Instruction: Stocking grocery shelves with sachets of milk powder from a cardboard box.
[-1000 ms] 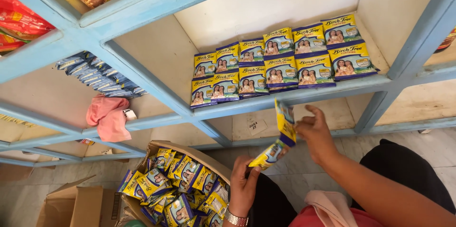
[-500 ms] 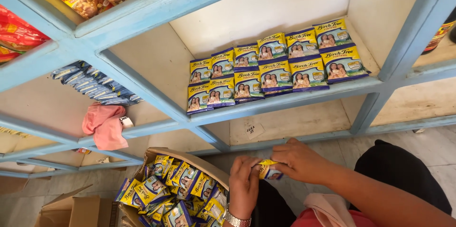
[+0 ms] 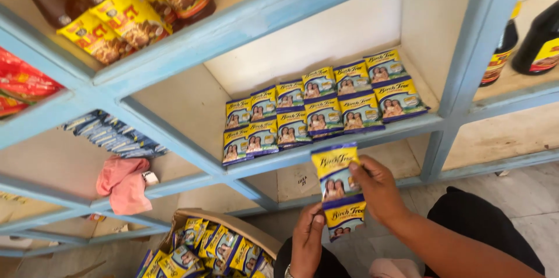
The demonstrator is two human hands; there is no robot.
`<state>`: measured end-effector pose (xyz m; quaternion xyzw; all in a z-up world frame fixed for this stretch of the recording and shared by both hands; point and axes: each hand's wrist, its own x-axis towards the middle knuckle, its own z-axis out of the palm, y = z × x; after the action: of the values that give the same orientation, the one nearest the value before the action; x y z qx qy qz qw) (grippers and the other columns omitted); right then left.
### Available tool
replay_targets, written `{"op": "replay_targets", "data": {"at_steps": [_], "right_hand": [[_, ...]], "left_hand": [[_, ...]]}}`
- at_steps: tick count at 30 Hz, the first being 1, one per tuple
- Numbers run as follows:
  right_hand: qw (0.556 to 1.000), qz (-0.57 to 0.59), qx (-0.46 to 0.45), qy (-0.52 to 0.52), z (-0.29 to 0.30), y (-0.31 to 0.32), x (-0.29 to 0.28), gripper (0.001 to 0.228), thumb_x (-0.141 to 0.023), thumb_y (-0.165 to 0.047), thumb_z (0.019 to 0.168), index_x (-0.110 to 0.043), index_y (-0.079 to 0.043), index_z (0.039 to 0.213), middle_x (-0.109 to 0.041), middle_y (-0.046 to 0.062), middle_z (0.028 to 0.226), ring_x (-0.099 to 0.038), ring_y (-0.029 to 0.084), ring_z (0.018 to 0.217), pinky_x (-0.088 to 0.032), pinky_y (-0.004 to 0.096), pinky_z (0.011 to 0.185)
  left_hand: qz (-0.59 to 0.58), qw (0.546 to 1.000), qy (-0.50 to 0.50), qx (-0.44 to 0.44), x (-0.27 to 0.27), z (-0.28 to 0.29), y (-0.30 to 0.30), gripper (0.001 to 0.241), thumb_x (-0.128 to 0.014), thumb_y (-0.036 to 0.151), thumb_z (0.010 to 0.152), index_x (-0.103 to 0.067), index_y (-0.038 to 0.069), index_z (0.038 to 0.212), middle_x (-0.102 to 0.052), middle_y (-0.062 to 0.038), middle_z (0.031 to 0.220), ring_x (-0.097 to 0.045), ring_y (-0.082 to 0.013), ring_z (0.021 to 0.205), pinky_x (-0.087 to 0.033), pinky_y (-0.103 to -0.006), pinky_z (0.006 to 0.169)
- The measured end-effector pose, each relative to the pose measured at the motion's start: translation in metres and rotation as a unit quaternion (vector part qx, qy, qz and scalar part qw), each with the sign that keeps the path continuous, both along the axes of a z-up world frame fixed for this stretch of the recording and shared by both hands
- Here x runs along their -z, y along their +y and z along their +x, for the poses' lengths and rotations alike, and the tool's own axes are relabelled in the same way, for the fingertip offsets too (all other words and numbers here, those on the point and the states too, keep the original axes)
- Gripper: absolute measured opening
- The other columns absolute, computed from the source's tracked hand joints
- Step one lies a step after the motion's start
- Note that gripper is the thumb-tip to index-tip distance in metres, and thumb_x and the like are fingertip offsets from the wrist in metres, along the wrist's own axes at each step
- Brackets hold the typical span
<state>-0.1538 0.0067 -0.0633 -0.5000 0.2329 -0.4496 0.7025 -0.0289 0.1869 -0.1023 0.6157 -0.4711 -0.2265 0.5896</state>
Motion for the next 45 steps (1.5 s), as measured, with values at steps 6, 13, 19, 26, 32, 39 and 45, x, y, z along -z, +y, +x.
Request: {"op": "replay_targets", "data": {"at_steps": [6,13,19,26,32,39,45], "right_hand": [[0.972,0.165,0.015,-0.169,-0.009,-0.042,-0.056,0.016,-0.059,-0.018,0.101,-0.064,-0.005,0.093,-0.067,0.001,0.083,-0.062,0.009,0.071,-0.053,0.029,0.064],[0.983,0.089,0.046,-0.154,-0.005,-0.128,-0.063,0.017,-0.062,-0.017,0.103,-0.065,-0.004,0.093,-0.065,0.0,0.083,-0.057,0.007,0.072,-0.05,0.027,0.065],[0.975,-0.127,0.169,-0.064,0.016,-0.185,-0.085,0.019,-0.065,-0.017,0.102,-0.065,-0.001,0.094,-0.059,-0.001,0.079,-0.05,0.007,0.07,-0.045,0.028,0.063],[0.917,-0.299,0.249,0.085,0.046,-0.24,-0.102,0.024,-0.063,-0.024,0.102,-0.067,-0.002,0.094,-0.063,0.008,0.081,-0.059,0.019,0.071,-0.047,0.036,0.067],[0.866,-0.33,0.276,0.255,0.068,-0.261,-0.089,0.032,-0.058,-0.039,0.1,-0.07,-0.01,0.1,-0.069,0.011,0.091,-0.067,0.034,0.084,-0.05,0.046,0.075],[0.757,-0.314,0.18,0.544,0.086,-0.283,-0.072,0.044,-0.057,-0.042,0.096,-0.066,-0.015,0.129,-0.059,0.008,0.132,-0.053,0.035,0.124,-0.038,0.07,0.091],[0.711,-0.434,0.02,0.553,0.098,-0.253,-0.063,0.061,-0.041,-0.052,0.101,-0.047,-0.019,0.152,-0.044,0.007,0.149,-0.035,0.026,0.148,-0.025,0.07,0.113]], "left_hand": [[0.009,0.984,0.164,0.069,-0.024,-0.03,-0.052,0.036,-0.058,0.003,0.101,-0.053,-0.001,0.137,-0.067,-0.007,0.116,-0.064,-0.0105,0.102,-0.055,-0.0285,0.094],[0.06,0.976,0.207,-0.009,-0.058,-0.031,-0.118,0.042,-0.06,0.006,0.097,-0.053,0.007,0.138,-0.071,-0.005,0.109,-0.071,-0.0085,0.097,-0.059,-0.0271,0.079],[0.019,0.99,0.114,-0.081,-0.104,-0.04,-0.166,0.046,-0.064,0.006,0.093,-0.051,0.009,0.137,-0.064,-0.005,0.092,-0.065,-0.0139,0.069,-0.055,-0.0272,0.055],[-0.046,0.971,-0.174,-0.157,-0.108,-0.038,-0.208,0.034,-0.066,0.008,0.094,-0.065,0.008,0.129,-0.071,-0.017,0.1,-0.07,-0.0291,0.083,-0.057,-0.04,0.071],[0.007,0.956,-0.229,-0.185,-0.11,-0.031,-0.22,0.032,-0.064,0.012,0.094,-0.066,0.012,0.126,-0.074,-0.016,0.113,-0.073,-0.0339,0.093,-0.058,-0.0428,0.075],[0.112,0.934,-0.284,-0.183,-0.114,-0.028,-0.228,0.029,-0.064,0.018,0.096,-0.067,0.012,0.124,-0.073,-0.013,0.11,-0.072,-0.0334,0.084,-0.057,-0.0447,0.069],[0.086,0.924,-0.321,-0.188,-0.113,-0.032,-0.225,0.03,-0.063,0.017,0.095,-0.067,0.014,0.124,-0.073,-0.012,0.101,-0.069,-0.0354,0.076,-0.055,-0.0481,0.062]]}}
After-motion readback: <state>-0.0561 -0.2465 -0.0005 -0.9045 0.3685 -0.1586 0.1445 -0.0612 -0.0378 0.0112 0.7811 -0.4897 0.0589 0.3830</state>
